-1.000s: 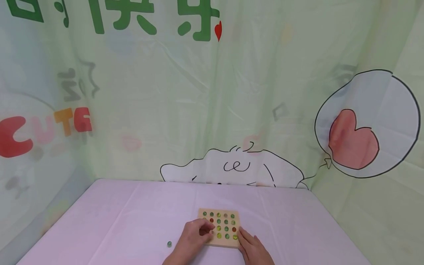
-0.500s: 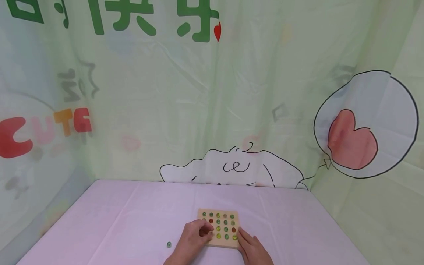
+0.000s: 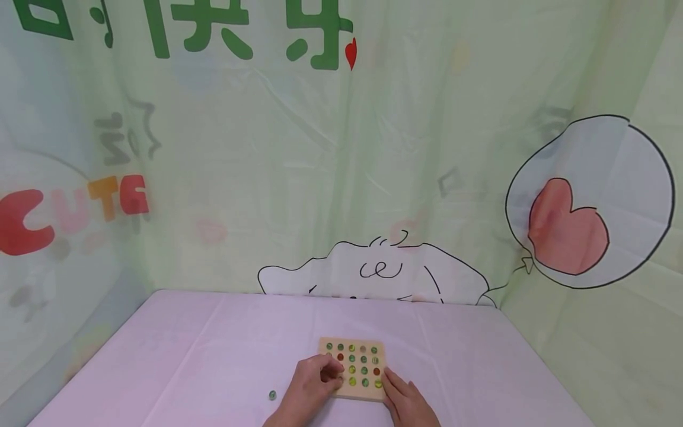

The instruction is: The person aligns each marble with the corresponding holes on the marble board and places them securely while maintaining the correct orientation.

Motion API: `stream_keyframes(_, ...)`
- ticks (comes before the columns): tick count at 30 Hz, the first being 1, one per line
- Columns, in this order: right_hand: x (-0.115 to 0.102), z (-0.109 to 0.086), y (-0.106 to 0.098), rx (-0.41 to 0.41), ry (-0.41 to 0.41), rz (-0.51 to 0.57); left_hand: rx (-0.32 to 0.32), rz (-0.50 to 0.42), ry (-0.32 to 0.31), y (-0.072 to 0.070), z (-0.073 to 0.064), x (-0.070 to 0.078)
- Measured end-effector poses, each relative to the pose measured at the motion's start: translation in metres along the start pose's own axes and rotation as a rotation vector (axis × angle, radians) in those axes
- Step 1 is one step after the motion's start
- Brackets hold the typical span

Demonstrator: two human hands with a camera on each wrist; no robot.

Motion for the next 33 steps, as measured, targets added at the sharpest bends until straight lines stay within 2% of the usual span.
stream_keyframes(7, 0.000, -0.001, 0.001, 0.010, -0.012, -0.006, 0.009, -0.002, -0.010, -0.009, -0.001, 0.005)
stream_keyframes(14, 0.001, 0.000, 0.002, 0.001, -0.001, 0.000, 0.043, 0.012, 0.028, -0.025, -0.001, 0.013)
stream_keyframes(21, 0.002, 0.000, 0.003, -0.006, -0.012, 0.018, 0.062, 0.047, 0.069, -0.044, -0.001, 0.010)
stream_keyframes(33, 0.001, 0.000, 0.001, 0.000, -0.013, 0.021, 0.124, 0.125, 0.080, -0.077, -0.005, 0.000)
Point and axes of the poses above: each hand's wrist, its own z-axis towards the middle knuckle, its own y-axis out of the palm, x = y × z, the point moved 2 cm from there along z, towards the middle knuckle, and after that the axes turned 14 degrees about x, right-handed, at the moved point
